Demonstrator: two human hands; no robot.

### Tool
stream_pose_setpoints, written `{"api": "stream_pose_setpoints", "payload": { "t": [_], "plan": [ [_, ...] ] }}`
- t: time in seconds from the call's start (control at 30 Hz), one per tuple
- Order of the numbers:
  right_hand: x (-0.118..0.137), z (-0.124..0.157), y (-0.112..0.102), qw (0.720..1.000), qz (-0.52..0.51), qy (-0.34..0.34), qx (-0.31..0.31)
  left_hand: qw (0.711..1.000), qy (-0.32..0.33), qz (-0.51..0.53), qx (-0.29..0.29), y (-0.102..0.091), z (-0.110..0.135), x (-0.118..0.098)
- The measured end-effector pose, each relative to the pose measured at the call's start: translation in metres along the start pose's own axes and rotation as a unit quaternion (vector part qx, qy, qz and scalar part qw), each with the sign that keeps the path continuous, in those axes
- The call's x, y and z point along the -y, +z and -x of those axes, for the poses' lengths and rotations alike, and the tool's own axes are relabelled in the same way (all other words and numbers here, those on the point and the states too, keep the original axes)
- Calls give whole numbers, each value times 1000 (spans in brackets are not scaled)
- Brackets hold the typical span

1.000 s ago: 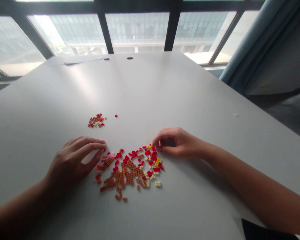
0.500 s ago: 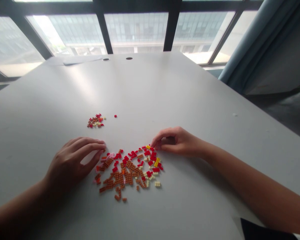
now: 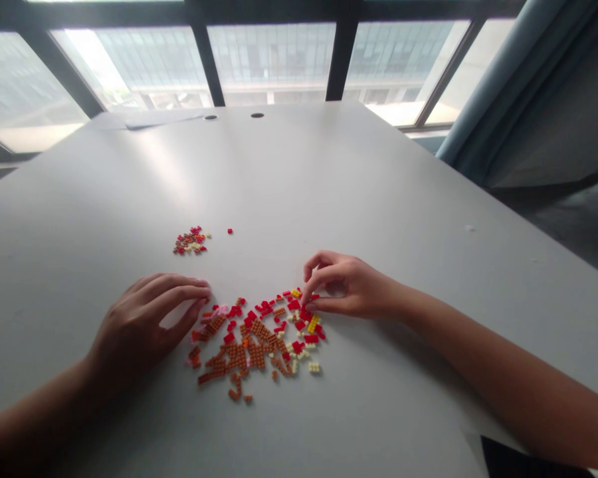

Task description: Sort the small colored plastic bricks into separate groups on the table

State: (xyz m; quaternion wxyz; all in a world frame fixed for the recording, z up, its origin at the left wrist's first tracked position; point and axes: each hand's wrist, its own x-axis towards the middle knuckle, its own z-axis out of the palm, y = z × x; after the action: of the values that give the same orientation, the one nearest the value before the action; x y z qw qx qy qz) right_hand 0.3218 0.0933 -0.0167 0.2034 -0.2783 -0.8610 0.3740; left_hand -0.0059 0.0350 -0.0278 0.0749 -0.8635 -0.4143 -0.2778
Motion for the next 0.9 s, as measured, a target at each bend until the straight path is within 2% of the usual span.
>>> {"api": "stream_pose_setpoints", "payload": {
  "t": [0.2,0.33,0.53,0.63,0.9],
  "plan": [
    [-1,0,1,1000,2,10,7,1000,-6,-3,0,0,2,1],
    [8,1,-8,1000,9,0,1,1000,-7,-3,3,-1,1,1],
    [21,6,-18,992,83,-14,95,1000,-6,3,1,0,0,0],
    [20,6,-13,991,99,-13,91,1000,-8,5,0,0,1,0],
    [17,4,-11,994,51,8,93,1000,-5,4,3,-1,0,1]
  ]
}}
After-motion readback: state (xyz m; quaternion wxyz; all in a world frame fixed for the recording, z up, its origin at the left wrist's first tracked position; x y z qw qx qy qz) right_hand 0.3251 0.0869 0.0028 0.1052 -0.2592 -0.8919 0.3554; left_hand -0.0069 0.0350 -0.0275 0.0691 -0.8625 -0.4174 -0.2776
